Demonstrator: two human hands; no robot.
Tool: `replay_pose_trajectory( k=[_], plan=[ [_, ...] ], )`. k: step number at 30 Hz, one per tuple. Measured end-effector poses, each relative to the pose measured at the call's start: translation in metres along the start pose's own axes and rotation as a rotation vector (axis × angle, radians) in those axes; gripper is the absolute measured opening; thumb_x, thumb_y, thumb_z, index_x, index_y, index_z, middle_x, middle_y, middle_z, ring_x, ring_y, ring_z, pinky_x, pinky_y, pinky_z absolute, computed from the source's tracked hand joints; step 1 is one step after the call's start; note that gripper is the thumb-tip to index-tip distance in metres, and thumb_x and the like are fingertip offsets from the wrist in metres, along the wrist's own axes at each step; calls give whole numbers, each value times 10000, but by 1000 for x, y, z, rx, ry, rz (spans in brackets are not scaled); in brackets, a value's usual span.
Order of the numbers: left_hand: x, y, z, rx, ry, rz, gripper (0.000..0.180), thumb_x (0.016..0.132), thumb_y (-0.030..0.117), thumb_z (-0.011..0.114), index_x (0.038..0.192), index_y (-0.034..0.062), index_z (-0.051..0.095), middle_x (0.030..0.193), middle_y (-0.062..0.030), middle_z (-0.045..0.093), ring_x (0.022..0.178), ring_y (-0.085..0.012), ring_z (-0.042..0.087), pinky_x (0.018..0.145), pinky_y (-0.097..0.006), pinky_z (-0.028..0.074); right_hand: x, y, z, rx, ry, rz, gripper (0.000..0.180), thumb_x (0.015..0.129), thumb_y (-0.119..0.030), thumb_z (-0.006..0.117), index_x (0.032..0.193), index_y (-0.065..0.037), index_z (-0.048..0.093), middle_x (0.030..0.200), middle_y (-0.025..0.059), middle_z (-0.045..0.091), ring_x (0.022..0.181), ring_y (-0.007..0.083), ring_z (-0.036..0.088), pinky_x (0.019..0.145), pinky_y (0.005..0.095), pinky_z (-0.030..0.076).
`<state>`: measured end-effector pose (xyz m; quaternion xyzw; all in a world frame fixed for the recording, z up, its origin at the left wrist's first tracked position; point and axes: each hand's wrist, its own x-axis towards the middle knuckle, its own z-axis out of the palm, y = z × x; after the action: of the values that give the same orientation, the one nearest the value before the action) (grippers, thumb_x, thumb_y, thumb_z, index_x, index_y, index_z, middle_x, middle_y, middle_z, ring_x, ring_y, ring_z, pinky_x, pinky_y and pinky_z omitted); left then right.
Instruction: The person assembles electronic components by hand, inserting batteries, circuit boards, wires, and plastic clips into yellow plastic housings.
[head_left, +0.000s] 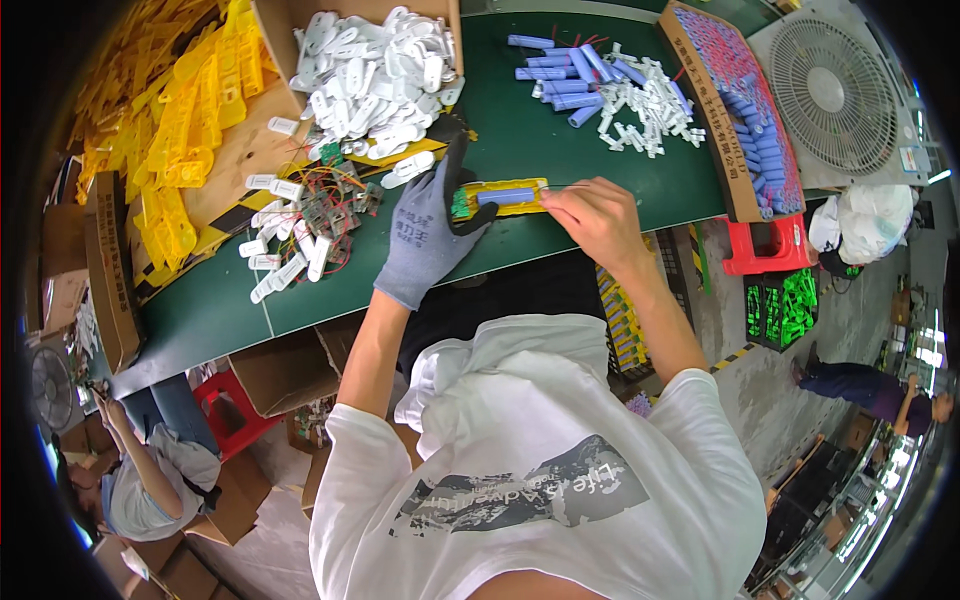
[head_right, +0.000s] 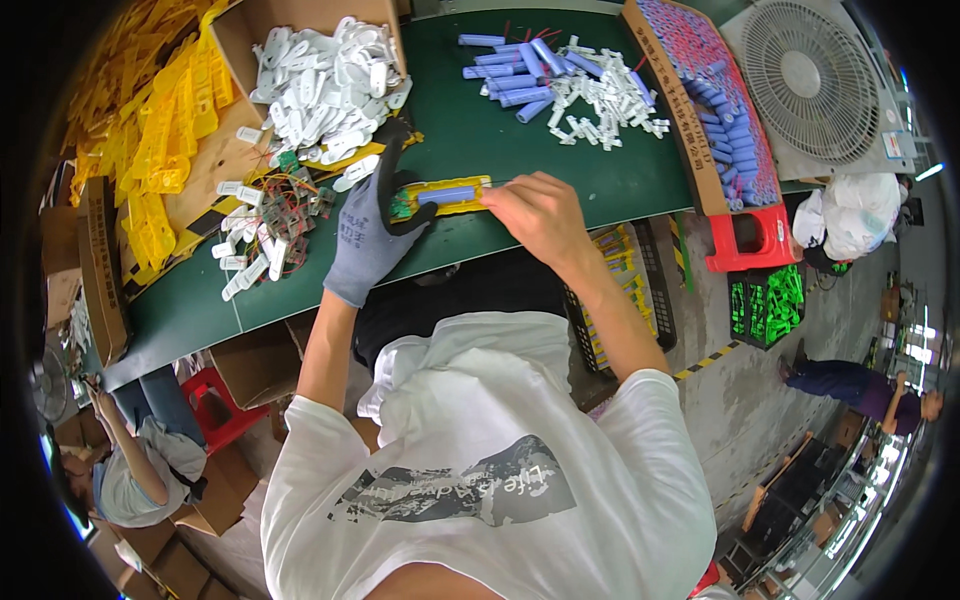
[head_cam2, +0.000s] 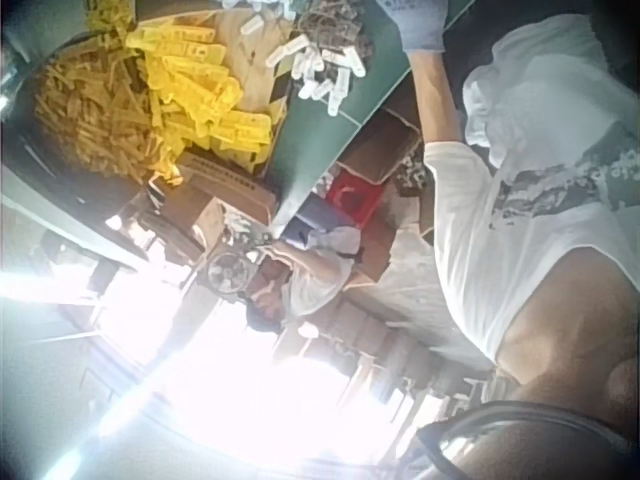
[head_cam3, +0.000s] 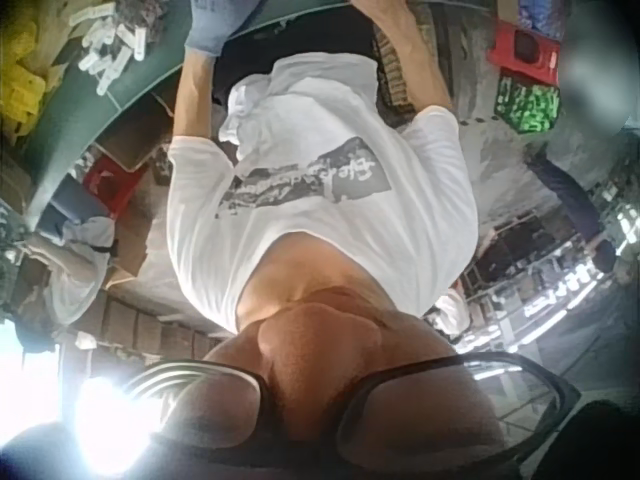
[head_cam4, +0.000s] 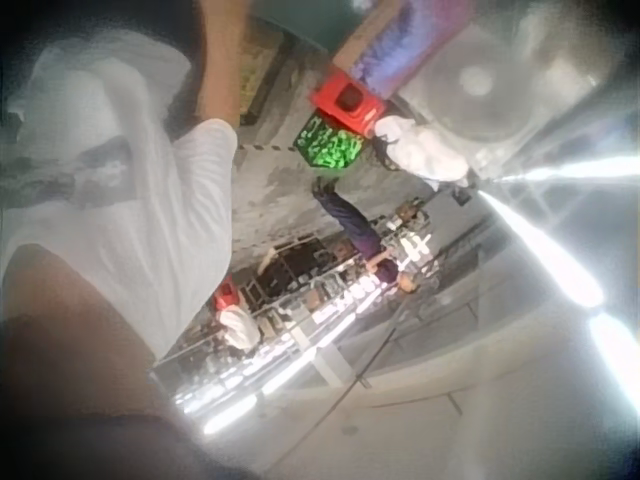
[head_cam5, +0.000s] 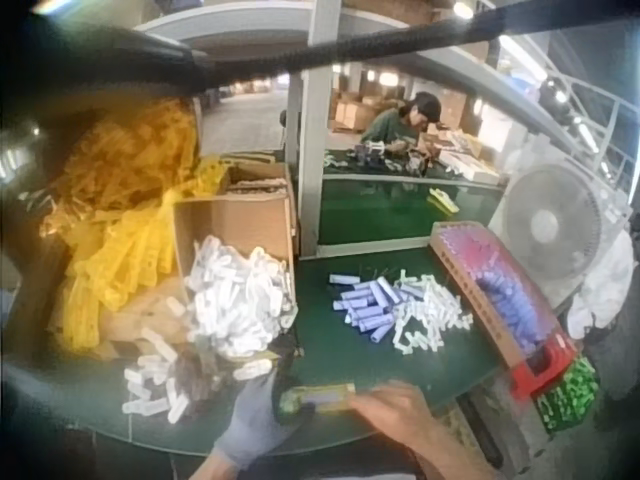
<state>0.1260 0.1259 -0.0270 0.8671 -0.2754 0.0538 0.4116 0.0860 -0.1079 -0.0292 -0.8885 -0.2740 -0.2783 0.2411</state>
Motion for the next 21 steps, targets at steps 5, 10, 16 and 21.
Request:
replay_pose_trajectory(
  k=[5,10,16,21],
  plan=[
    [2,3,0,-14,-4,-9,868,736,223,756,1451,62,290,970,-112,639,881,-315,603,807,-397,474,8,0,-11,-63,-109,-59,71,765,-88,701,818,-82,655,702,29,653,652,184,632,600,304,471],
    [1,-3,-3,-2,-30,5,832,741,234,751,1431,44,326,979,-121,633,900,-308,593,835,-399,462,12,-3,-16,-71,-331,-46,109,782,-160,708,835,-94,640,714,22,654,697,181,638,675,318,477],
    [-26,-3,-25,230,51,122,814,706,217,771,1383,3,373,1278,-215,502,1171,-380,472,1015,-464,360,8,6,-10,195,-305,246,200,704,-111,776,824,-55,626,991,73,650,821,217,628,727,335,506],
    [-65,-16,-42,332,129,50,753,705,219,766,1343,6,430,1305,-199,484,1198,-389,446,1025,-480,346,19,20,-6,213,-259,194,251,668,-108,799,808,-41,602,1002,68,639,856,228,600,748,338,509]
  ],
)
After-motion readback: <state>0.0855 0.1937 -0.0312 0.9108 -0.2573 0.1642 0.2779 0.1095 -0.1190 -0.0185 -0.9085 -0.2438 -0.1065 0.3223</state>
